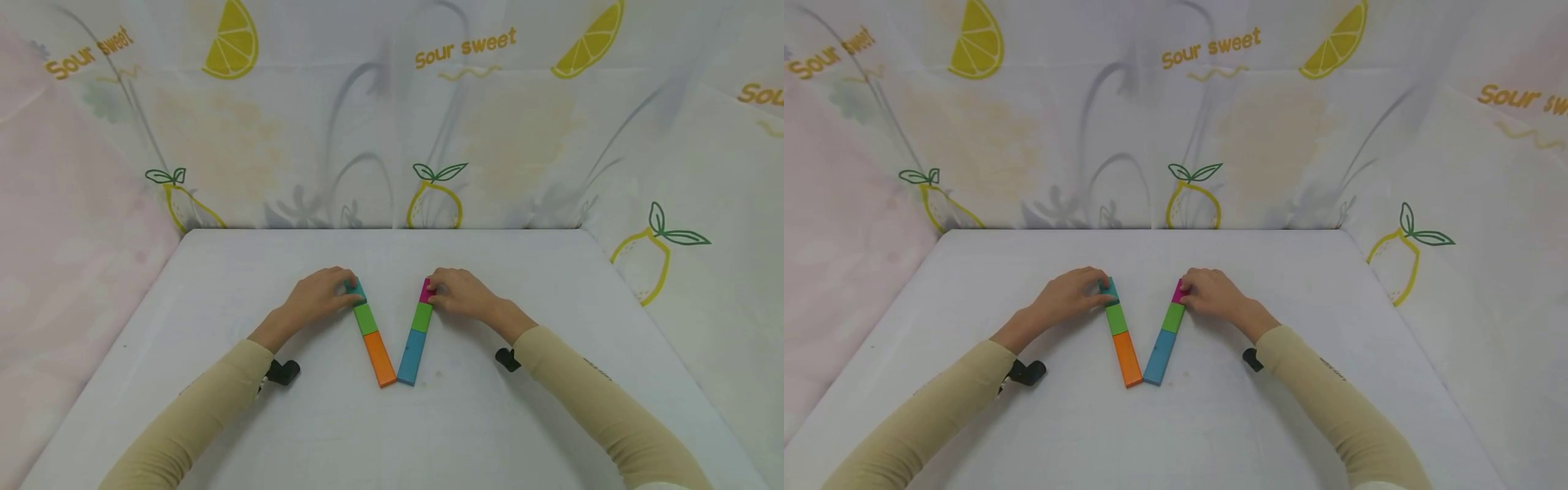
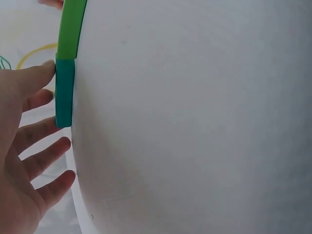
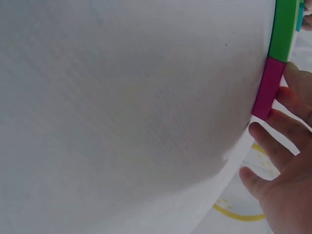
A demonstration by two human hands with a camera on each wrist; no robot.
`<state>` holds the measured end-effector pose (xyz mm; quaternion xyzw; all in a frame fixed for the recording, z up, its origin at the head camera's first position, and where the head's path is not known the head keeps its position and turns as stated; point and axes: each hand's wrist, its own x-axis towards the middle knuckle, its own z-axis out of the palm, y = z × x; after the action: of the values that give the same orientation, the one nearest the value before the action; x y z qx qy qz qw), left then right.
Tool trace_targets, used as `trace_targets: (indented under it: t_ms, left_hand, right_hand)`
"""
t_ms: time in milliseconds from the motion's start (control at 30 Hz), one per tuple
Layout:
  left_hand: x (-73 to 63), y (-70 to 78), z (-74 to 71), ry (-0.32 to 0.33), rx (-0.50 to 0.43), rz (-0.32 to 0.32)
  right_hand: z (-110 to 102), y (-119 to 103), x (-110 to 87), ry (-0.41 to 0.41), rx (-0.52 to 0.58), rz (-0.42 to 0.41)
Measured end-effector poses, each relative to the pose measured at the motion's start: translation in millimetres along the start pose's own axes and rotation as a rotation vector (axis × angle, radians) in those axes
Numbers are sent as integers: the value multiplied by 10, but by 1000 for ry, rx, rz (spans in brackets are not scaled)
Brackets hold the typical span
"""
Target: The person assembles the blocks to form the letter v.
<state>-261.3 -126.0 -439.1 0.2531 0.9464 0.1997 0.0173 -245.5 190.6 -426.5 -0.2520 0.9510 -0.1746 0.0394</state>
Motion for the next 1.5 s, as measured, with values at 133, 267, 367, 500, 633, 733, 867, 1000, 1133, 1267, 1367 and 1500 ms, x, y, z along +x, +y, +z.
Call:
trace_targets:
  t_ms: [133,267,367,500,633,733,867,1000,1133,1267,1367,1500]
  left_hand:
    - [-11,8,1,8,5,7]
    - [-19,15,-6,13,5,18]
    - [-16,16,-7,12,1,20]
    - [-15,13,-7,11,-4,24]
    - [-16,13,-8,9,-11,31]
    - [-18,18,-10,8,-14,34]
    - [-18,21,-9,5,-16,33]
    - [-17,26,-13,0,-16,38]
    - [-23,38,-24,0,-17,45]
    - [-27,44,-22,-4,-19,45]
    - [-31,43,-13,-10,-22,41]
    - [-34,35,10,-12,-10,45]
  right_hand:
    - [1,6,-3,-2,-1,-1]
    - [1,6,-4,2,6,-9]
    - [-3,6,-2,6,12,-14]
    - [-12,3,-2,6,16,-8]
    - [-18,-11,-3,2,22,1]
    - [-16,-11,-2,2,24,0]
    - [-16,-11,-3,3,27,-3]
    - [-18,-4,3,-2,24,6]
    - [-9,10,14,-7,19,17]
    - [-8,14,10,-4,19,12]
    - [-5,13,2,-1,24,8]
    - [9,16,-5,8,34,3]
